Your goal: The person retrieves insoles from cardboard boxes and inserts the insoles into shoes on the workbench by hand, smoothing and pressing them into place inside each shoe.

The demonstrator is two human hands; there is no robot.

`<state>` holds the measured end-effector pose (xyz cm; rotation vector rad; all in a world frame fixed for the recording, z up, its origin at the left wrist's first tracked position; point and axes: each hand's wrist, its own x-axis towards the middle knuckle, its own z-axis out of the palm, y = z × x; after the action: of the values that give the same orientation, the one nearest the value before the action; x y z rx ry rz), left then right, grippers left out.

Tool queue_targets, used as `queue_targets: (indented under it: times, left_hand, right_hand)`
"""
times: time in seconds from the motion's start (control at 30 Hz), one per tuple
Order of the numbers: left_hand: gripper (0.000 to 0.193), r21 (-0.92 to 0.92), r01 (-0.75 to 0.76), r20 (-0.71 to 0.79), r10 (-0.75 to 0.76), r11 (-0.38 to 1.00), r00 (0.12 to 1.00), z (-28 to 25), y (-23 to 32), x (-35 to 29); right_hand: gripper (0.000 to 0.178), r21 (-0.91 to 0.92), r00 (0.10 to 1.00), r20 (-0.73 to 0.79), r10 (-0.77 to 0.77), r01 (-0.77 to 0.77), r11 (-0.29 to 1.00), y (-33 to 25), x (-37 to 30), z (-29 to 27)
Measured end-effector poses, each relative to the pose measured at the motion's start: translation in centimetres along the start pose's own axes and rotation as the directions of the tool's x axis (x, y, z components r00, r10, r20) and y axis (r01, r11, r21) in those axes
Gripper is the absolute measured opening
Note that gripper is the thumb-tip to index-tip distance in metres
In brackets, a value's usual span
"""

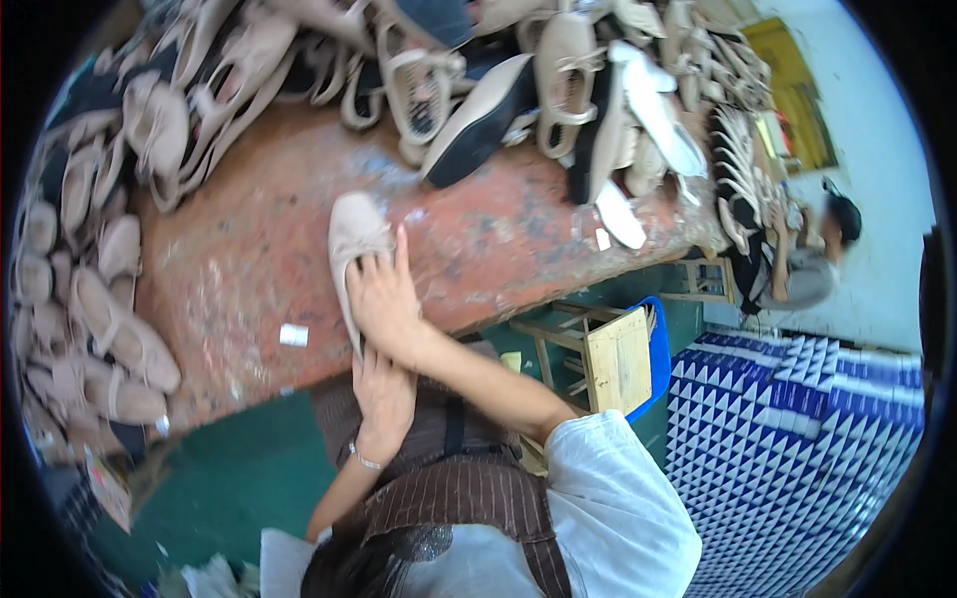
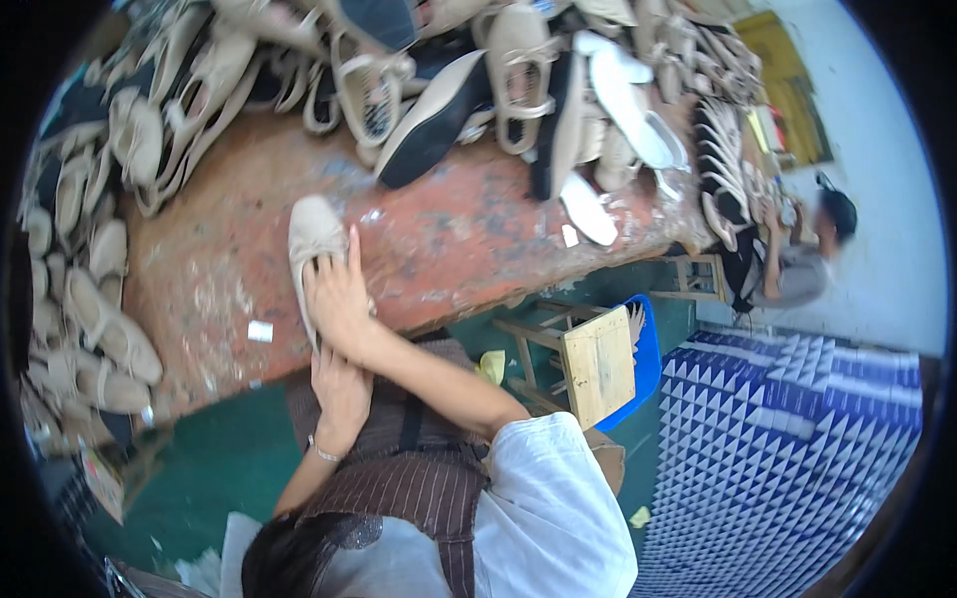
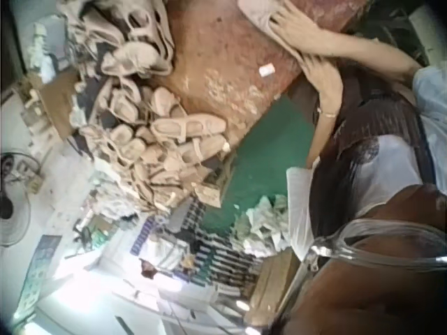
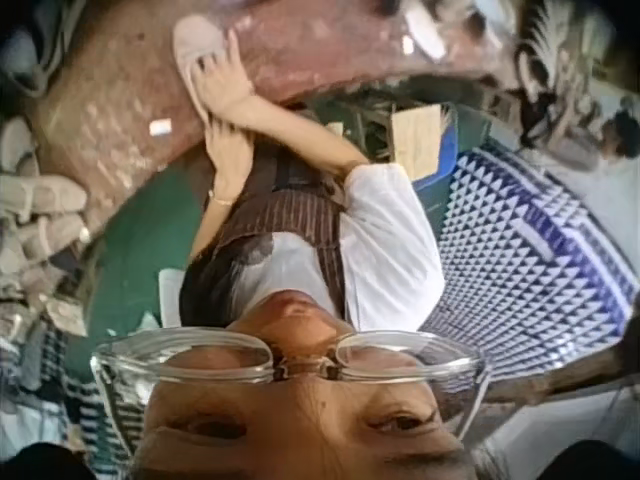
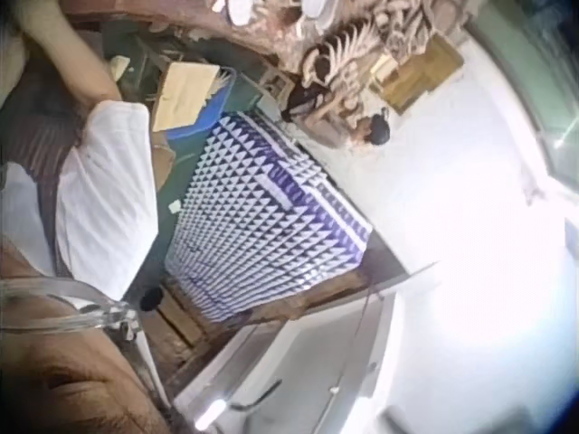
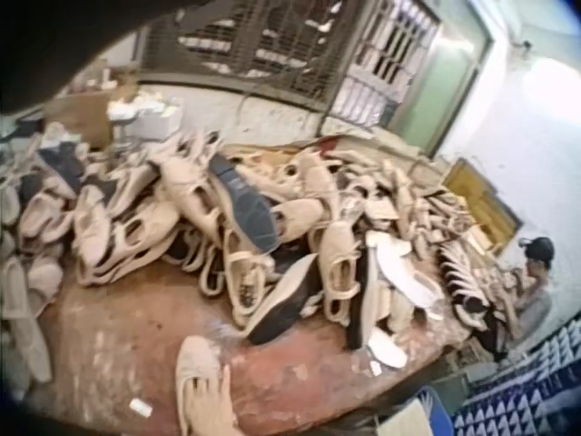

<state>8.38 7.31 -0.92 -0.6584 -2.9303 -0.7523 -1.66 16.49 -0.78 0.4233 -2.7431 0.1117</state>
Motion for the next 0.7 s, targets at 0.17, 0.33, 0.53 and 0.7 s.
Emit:
queue_targets:
  times: [0.17,0.33,0.53,0.7]
  left_hand:
    - [0.043,-0.001,0.003,0.062,-0.003,1.000,0.998,-1.0,0.4,0.9]
    - [0.042,0.032,-0.039,-0.044,0.040,0.999,0.998,-0.4,-0.5,-0.2]
    - [0.047,0.118,-0.056,-0.373,0.097,0.991,0.923,-12.7,-11.3,-1.2]
    - [0.051,0.398,0.521,-0.818,0.035,0.755,0.574,-27.6,-15.9,7.1]
  right_hand:
    - [0.025,0.075,0.878,0.478,0.033,-0.078,0.994,-0.3,1.6,1.4]
    - [0.029,0.284,0.949,0.283,-0.138,0.054,0.957,2.1,2.5,-1.8]
    - [0.030,0.631,0.990,-0.112,0.084,0.006,0.776,21.5,0.3,-10.4]
    - [0.040,-0.202,0.786,-0.324,0.526,-0.601,0.773,38.9,0.6,-10.3]
